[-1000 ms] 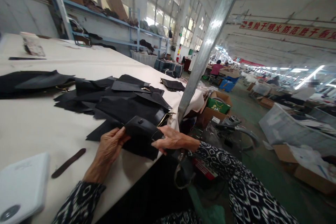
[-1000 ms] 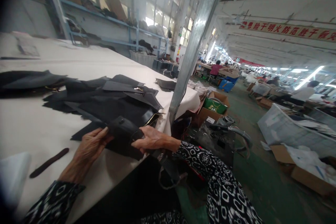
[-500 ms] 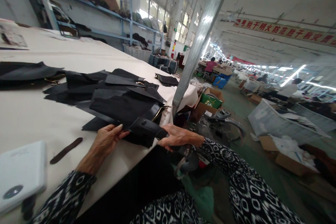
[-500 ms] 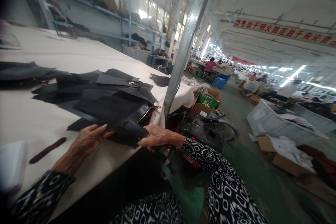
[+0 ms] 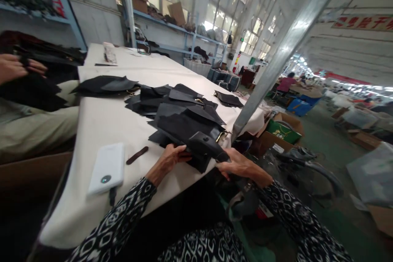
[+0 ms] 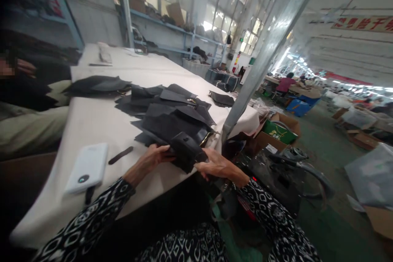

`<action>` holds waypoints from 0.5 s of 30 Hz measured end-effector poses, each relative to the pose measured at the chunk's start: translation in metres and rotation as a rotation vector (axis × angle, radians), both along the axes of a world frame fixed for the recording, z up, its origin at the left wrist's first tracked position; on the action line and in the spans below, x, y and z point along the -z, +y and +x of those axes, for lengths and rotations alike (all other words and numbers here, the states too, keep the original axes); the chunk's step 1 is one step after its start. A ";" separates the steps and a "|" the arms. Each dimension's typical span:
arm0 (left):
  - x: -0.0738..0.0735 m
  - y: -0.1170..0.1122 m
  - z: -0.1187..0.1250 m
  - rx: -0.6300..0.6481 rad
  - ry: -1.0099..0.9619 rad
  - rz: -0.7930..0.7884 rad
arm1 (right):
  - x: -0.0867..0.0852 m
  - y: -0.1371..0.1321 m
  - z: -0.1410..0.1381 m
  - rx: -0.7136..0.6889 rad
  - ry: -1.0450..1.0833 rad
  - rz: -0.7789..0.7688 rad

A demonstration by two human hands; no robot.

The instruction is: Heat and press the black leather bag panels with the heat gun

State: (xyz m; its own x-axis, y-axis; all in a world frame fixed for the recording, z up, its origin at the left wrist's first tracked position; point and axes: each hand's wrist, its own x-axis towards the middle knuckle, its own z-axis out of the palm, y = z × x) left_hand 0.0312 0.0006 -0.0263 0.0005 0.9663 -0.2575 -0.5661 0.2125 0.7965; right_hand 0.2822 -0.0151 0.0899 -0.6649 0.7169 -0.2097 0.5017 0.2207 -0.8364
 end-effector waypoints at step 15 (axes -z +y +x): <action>-0.056 0.044 -0.026 -0.354 0.141 0.019 | 0.000 -0.007 0.039 0.167 -0.034 0.004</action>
